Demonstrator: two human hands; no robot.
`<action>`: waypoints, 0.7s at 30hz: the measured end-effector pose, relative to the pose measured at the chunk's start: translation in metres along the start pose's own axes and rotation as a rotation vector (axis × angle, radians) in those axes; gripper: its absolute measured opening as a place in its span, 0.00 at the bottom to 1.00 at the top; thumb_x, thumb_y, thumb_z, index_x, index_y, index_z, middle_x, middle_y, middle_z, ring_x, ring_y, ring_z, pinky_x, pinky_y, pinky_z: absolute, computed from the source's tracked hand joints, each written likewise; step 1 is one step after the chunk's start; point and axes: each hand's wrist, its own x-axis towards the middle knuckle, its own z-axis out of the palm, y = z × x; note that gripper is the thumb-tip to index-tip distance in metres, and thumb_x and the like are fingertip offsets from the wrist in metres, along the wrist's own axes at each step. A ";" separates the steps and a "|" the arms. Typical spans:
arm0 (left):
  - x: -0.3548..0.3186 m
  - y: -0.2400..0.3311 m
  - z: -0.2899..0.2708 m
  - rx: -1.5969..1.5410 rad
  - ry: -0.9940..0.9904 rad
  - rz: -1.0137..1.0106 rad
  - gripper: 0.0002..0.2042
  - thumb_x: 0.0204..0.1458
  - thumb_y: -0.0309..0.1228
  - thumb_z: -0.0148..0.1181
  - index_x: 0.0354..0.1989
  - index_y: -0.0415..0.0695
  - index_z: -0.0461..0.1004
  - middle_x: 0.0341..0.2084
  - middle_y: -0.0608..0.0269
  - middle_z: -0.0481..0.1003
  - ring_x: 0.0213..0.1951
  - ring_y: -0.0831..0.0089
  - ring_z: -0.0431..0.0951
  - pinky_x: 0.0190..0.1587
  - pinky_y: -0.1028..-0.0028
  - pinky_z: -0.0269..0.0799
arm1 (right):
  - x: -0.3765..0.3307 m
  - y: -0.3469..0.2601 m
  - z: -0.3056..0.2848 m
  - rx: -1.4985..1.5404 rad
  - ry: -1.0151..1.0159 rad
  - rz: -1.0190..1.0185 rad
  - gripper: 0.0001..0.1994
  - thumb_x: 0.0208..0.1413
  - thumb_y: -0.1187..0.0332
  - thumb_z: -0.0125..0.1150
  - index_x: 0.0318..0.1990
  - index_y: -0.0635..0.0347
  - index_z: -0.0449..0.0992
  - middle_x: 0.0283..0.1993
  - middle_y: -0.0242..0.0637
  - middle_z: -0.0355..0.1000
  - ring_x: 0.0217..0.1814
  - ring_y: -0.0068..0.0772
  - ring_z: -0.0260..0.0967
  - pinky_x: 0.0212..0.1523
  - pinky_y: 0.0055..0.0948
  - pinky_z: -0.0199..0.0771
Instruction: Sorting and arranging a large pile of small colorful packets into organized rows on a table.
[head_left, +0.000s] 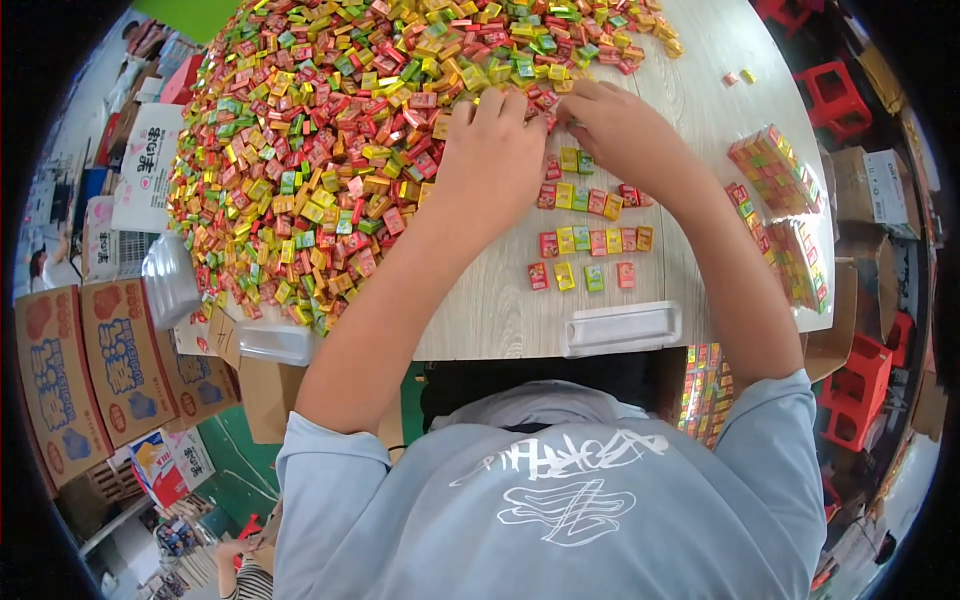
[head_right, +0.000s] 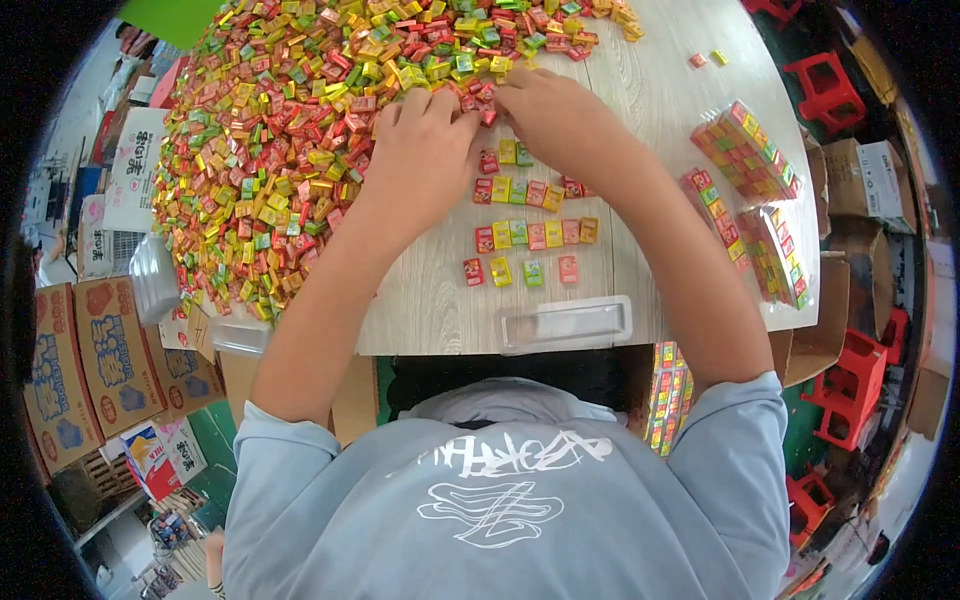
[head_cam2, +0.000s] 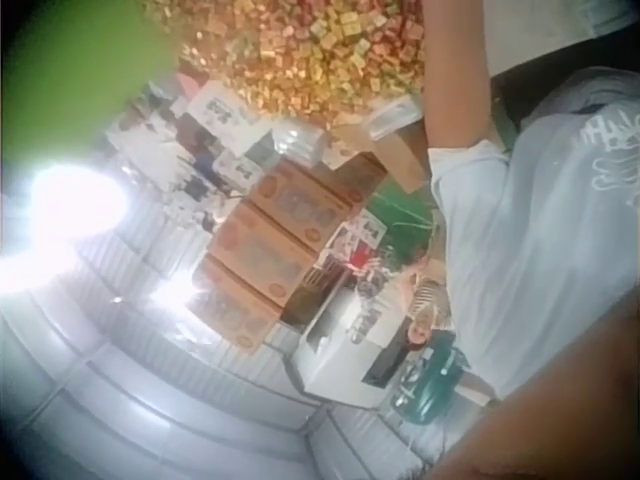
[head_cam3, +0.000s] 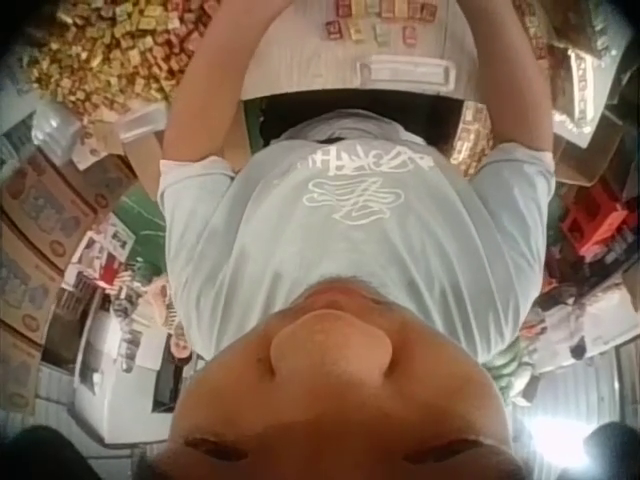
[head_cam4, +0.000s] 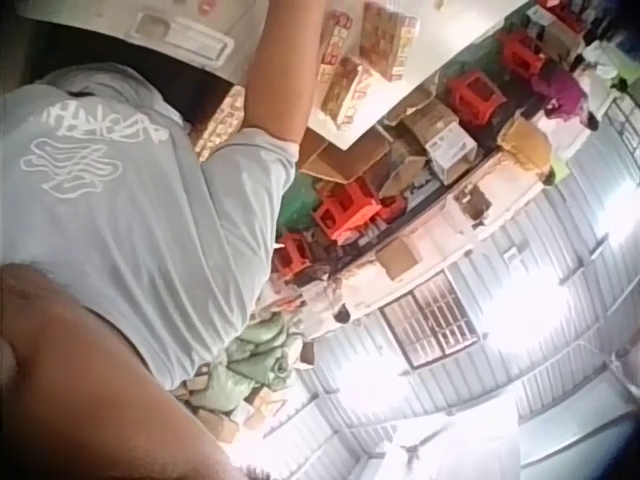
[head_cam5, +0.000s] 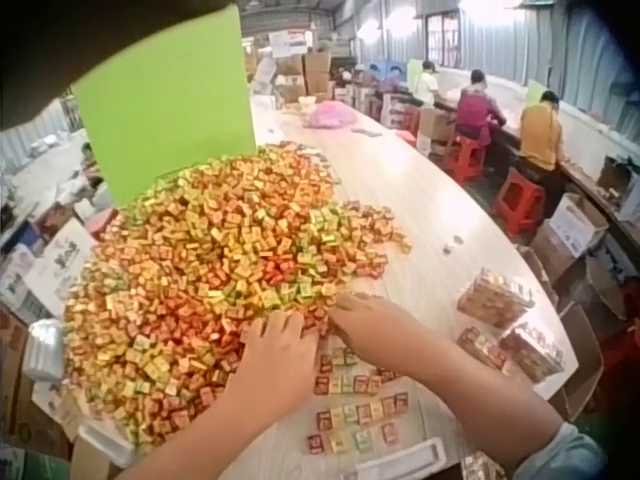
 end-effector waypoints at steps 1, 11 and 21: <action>0.000 -0.002 0.003 0.002 0.000 0.000 0.09 0.54 0.32 0.64 0.40 0.44 0.83 0.43 0.59 0.76 0.52 0.60 0.74 0.55 0.57 0.68 | 0.001 0.000 -0.001 0.000 0.002 -0.001 0.12 0.59 0.74 0.65 0.50 0.61 0.76 0.51 0.43 0.73 0.55 0.52 0.74 0.55 0.45 0.77; 0.006 -0.010 0.003 -0.166 -0.001 0.049 0.10 0.55 0.34 0.64 0.42 0.44 0.85 0.45 0.59 0.77 0.55 0.60 0.73 0.59 0.55 0.68 | 0.006 -0.002 0.004 0.188 0.043 0.102 0.14 0.62 0.70 0.66 0.53 0.61 0.76 0.52 0.44 0.73 0.52 0.53 0.76 0.52 0.46 0.78; 0.010 -0.019 -0.005 -0.169 -0.102 0.078 0.09 0.57 0.37 0.64 0.41 0.50 0.85 0.42 0.63 0.77 0.53 0.60 0.73 0.56 0.55 0.71 | 0.013 0.011 0.009 0.253 0.037 -0.036 0.13 0.60 0.70 0.67 0.51 0.59 0.78 0.48 0.43 0.76 0.52 0.50 0.76 0.52 0.45 0.78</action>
